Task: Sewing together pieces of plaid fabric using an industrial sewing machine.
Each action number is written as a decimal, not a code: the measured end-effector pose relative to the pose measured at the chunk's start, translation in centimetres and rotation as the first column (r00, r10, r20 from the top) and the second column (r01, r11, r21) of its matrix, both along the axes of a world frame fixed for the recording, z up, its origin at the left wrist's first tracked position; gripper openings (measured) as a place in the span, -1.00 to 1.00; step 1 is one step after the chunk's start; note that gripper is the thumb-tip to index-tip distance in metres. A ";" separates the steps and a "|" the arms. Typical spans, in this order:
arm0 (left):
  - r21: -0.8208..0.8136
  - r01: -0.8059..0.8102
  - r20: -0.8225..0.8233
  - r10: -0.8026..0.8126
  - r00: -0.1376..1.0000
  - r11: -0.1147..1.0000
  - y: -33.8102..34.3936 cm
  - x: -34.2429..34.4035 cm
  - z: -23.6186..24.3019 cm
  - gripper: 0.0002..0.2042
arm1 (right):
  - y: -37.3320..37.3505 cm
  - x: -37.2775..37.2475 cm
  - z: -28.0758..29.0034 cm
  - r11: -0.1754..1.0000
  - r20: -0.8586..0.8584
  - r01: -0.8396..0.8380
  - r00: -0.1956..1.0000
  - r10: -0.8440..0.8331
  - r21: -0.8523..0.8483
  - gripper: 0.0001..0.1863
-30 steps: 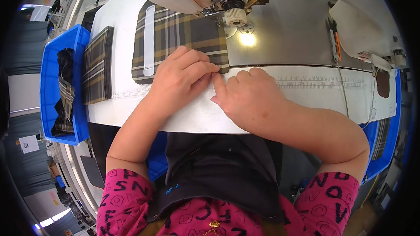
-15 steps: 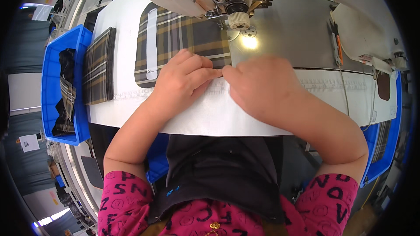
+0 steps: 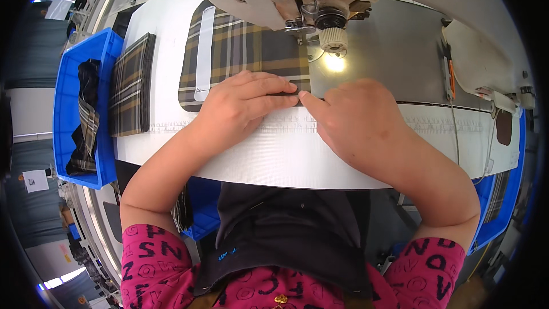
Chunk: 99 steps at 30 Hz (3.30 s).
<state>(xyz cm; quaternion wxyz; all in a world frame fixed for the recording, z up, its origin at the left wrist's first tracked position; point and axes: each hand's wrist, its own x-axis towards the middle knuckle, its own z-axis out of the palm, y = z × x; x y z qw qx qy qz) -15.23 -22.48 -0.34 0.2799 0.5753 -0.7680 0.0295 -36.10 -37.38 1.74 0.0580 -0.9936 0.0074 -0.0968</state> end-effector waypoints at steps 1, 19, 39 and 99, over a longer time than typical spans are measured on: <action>0.001 -0.001 -0.019 0.001 1.000 1.000 -0.1 0.2 0.0 -0.65 | -0.1 0.1 -0.1 1.000 0.001 -0.002 1.000 0.002 -0.001 -0.56; 0.040 -0.035 -0.077 0.038 0.996 0.999 -3.6 3.7 -0.4 -0.71 | -1.9 2.4 -2.0 0.988 0.170 0.151 0.974 -0.151 0.011 -0.59; -0.015 -0.152 -0.031 0.151 0.988 0.988 -5.2 4.7 -1.3 -0.57 | -2.2 2.8 -2.1 0.976 0.235 0.188 0.949 -0.210 0.114 -0.74; 0.482 -0.758 -0.237 0.767 -0.596 -0.440 49.7 -2.2 -16.4 -0.61 | -5.5 2.5 -4.7 0.968 0.129 0.223 0.963 -0.238 0.118 -0.65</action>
